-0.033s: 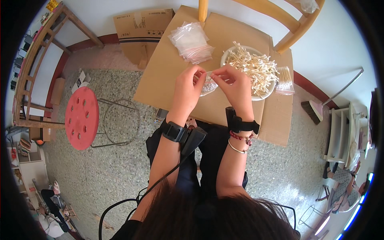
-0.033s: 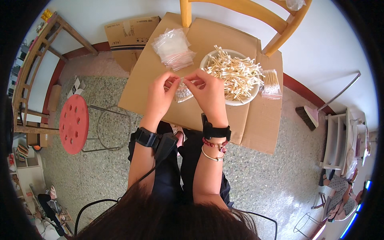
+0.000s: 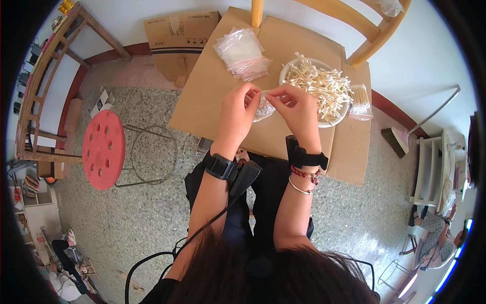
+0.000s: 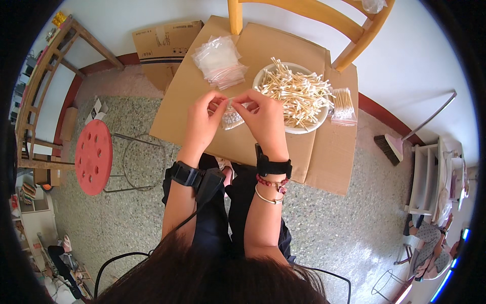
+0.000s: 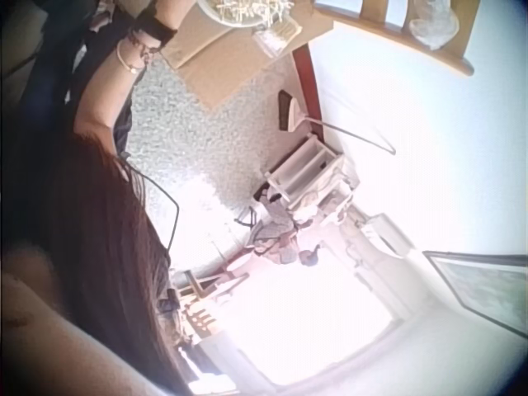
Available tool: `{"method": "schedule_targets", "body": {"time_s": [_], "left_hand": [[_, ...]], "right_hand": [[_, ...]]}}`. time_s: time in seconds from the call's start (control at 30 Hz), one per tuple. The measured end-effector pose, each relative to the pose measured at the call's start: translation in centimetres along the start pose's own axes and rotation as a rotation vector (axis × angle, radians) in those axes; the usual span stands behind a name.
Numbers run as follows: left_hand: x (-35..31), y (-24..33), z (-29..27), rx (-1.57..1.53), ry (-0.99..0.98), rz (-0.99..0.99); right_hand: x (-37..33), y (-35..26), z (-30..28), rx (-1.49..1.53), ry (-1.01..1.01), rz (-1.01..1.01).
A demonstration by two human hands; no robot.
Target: Packing cotton swabs into small plastic bags.
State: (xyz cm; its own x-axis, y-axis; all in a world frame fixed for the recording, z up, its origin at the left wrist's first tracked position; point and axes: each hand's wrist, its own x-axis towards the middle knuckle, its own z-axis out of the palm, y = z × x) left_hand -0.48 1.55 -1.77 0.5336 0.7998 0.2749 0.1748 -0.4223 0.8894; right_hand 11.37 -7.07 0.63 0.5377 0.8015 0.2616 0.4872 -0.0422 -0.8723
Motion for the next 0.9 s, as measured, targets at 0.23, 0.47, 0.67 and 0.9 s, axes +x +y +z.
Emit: {"method": "schedule_targets", "body": {"time_s": [0.23, 0.47, 0.67, 0.9], "left_hand": [[0.1, -0.1, 0.1, -0.028, 0.004, -0.002], [0.1, -0.2, -0.1, -0.018, 0.018, -0.013], [0.1, -0.3, 0.4, -0.028, 0.009, -0.012], [0.5, 0.1, 0.2, 0.064, 0.210, 0.089]], "right_hand": [[0.0, 0.7, 0.1, -0.068, 0.002, -0.027], [-0.2, 1.0, 0.3, -0.189, -0.106, 0.083], [-0.3, 1.1, -0.4, -0.238, -0.182, 0.122], [0.2, 1.7, -0.8, 0.052, 0.147, 0.230]]}}
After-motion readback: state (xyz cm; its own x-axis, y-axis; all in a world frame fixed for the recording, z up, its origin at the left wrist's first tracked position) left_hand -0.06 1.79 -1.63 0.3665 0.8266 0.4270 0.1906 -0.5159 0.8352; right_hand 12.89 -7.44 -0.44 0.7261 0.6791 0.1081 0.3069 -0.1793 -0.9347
